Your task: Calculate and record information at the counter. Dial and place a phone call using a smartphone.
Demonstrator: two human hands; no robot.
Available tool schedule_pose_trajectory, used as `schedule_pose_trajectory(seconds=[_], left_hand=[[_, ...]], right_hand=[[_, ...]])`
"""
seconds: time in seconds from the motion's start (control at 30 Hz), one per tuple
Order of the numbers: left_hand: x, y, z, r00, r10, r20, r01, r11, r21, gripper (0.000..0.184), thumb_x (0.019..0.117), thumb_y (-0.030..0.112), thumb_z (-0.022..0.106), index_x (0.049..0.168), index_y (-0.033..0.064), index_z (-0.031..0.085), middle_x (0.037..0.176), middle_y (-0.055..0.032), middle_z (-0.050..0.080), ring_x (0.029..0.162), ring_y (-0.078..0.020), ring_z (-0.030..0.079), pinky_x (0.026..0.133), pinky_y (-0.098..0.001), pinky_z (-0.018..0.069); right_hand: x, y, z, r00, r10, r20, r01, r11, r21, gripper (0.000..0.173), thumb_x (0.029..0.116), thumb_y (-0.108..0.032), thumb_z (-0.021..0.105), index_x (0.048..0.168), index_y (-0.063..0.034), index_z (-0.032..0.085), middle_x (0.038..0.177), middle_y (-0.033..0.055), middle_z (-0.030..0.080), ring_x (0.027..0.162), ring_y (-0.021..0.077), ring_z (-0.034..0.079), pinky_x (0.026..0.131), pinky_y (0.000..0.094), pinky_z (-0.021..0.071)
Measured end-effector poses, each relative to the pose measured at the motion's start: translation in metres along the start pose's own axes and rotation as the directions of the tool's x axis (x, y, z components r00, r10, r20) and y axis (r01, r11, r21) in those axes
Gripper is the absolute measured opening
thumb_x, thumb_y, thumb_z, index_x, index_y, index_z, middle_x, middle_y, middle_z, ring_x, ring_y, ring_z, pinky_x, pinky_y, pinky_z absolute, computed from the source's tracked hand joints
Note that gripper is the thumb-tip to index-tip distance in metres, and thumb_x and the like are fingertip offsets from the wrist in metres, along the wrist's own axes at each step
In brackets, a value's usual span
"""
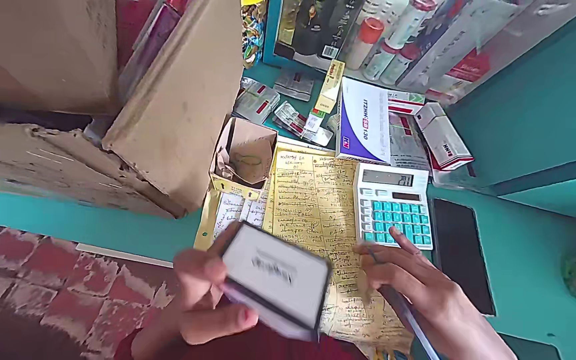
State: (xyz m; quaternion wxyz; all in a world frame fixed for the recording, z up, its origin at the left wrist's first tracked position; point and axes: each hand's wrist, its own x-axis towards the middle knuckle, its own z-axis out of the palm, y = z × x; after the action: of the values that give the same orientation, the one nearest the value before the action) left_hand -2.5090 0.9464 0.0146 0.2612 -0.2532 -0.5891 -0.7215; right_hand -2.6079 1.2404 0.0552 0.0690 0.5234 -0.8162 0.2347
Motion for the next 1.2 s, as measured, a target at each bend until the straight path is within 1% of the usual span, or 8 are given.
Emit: schedule_pose_trajectory(seconds=[0.17, 0.33, 0.5, 0.7, 0.83, 0.93, 1.1, 1.2], left_hand=[[-0.017, -0.033, 0.013, 0.823, 0.375, -0.427, -0.109, 0.842, 0.528, 0.057, 0.096, 0.023, 0.067, 0.145, 0.0372, 0.042, 0.142, 0.0225, 0.05, 0.125, 0.0047, 0.053, 0.103, -0.0173, 0.0464], [-0.028, -0.038, 0.025, 0.787, 0.464, -0.408, -0.108, 0.754, 0.648, 0.04, 0.107, 0.038, 0.048, 0.147, 0.0377, 0.044, 0.149, 0.0248, 0.047, 0.135, 0.0069, 0.045, 0.111, -0.0171, 0.0381], [-0.033, -0.035, 0.024, 0.868, 0.398, -0.296, -0.223, 0.846, 0.484, 0.06, 0.0987, 0.049, 0.06, 0.152, 0.0322, 0.04, 0.153, 0.0135, 0.045, 0.135, -0.0001, 0.047, 0.109, -0.0194, 0.0388], [-0.012, -0.032, 0.027, 0.827, 0.405, -0.391, -0.02, 0.715, 0.699, 0.053, 0.1, 0.026, 0.062, 0.145, 0.0261, 0.034, 0.145, 0.0221, 0.044, 0.129, 0.0117, 0.045, 0.108, -0.0143, 0.0399], [-0.016, -0.023, 0.008, 0.829, 0.211, -0.517, 0.088, 0.865, 0.495, 0.053, 0.0984, 0.03, 0.065, 0.143, 0.0393, 0.037, 0.141, 0.0261, 0.048, 0.127, 0.0058, 0.05, 0.107, -0.0183, 0.0441], [-0.014, -0.013, -0.003, 0.847, 0.079, -0.526, 0.092, 0.953, 0.29, 0.051, 0.0951, 0.031, 0.066, 0.14, 0.0372, 0.042, 0.136, 0.0228, 0.055, 0.123, 0.0028, 0.055, 0.105, -0.0211, 0.0471], [-0.013, -0.007, -0.008, 0.881, 0.029, -0.472, 0.008, 0.997, 0.078, 0.048, 0.095, 0.026, 0.064, 0.139, 0.0322, 0.047, 0.133, 0.0172, 0.06, 0.122, 0.0014, 0.058, 0.104, -0.0207, 0.0477], [-0.017, -0.01, -0.008, 0.883, 0.017, -0.468, 0.002, 0.999, 0.041, 0.048, 0.094, 0.025, 0.065, 0.138, 0.0337, 0.049, 0.133, 0.0175, 0.061, 0.122, 0.0018, 0.058, 0.103, -0.0206, 0.0481]], right_hand=[[0.005, -0.032, -0.001, 0.953, 0.078, -0.292, 0.074, 0.875, 0.478, 0.007, 0.1012, -0.015, 0.064, 0.101, -0.015, 0.057, 0.102, -0.0029, 0.064, 0.102, 0.0052, 0.066, 0.1, 0.0265, 0.0541], [0.029, -0.075, 0.035, 0.895, 0.172, -0.411, 0.163, 0.732, 0.662, 0.016, 0.0965, -0.006, 0.07, 0.105, -0.01, 0.056, 0.109, 0.0005, 0.066, 0.107, 0.0061, 0.069, 0.089, 0.0215, 0.0602], [0.059, -0.083, 0.089, 0.76, 0.153, -0.631, 0.193, 0.875, 0.443, 0.023, 0.0943, -0.01, 0.073, 0.095, -0.0122, 0.05, 0.101, 0.0006, 0.058, 0.091, 0.0029, 0.065, 0.079, 0.017, 0.0593], [0.055, -0.069, 0.06, 0.87, 0.136, -0.474, -0.002, 0.962, 0.273, 0.008, 0.1045, -0.022, 0.058, 0.103, -0.0151, 0.055, 0.11, -0.0014, 0.066, 0.117, 0.007, 0.064, 0.102, 0.0241, 0.053], [0.048, -0.035, 0.029, 0.921, 0.266, -0.285, -0.321, 0.933, -0.164, 0.028, 0.1066, -0.02, 0.05, 0.103, -0.002, 0.071, 0.076, 0.0079, 0.071, 0.068, 0.0177, 0.068, 0.063, 0.0322, 0.0519], [0.054, -0.014, 0.023, 0.924, 0.321, -0.21, -0.38, 0.841, -0.386, 0.047, 0.1038, -0.035, 0.051, 0.075, -0.0011, 0.068, 0.048, 0.0096, 0.049, 0.041, 0.026, 0.05, 0.041, 0.0399, 0.0328], [0.074, -0.004, 0.033, 0.897, 0.423, -0.132, -0.415, 0.698, -0.584, 0.046, 0.0959, -0.028, 0.059, 0.059, -0.0014, 0.052, 0.046, 0.0148, 0.045, 0.043, 0.0371, 0.056, 0.04, 0.0463, 0.0337], [0.079, -0.007, 0.036, 0.875, 0.455, -0.163, -0.454, 0.658, -0.601, 0.028, 0.0951, -0.026, 0.064, 0.088, 0.0014, 0.06, 0.054, 0.0156, 0.051, 0.047, 0.039, 0.058, 0.042, 0.0473, 0.0373]])
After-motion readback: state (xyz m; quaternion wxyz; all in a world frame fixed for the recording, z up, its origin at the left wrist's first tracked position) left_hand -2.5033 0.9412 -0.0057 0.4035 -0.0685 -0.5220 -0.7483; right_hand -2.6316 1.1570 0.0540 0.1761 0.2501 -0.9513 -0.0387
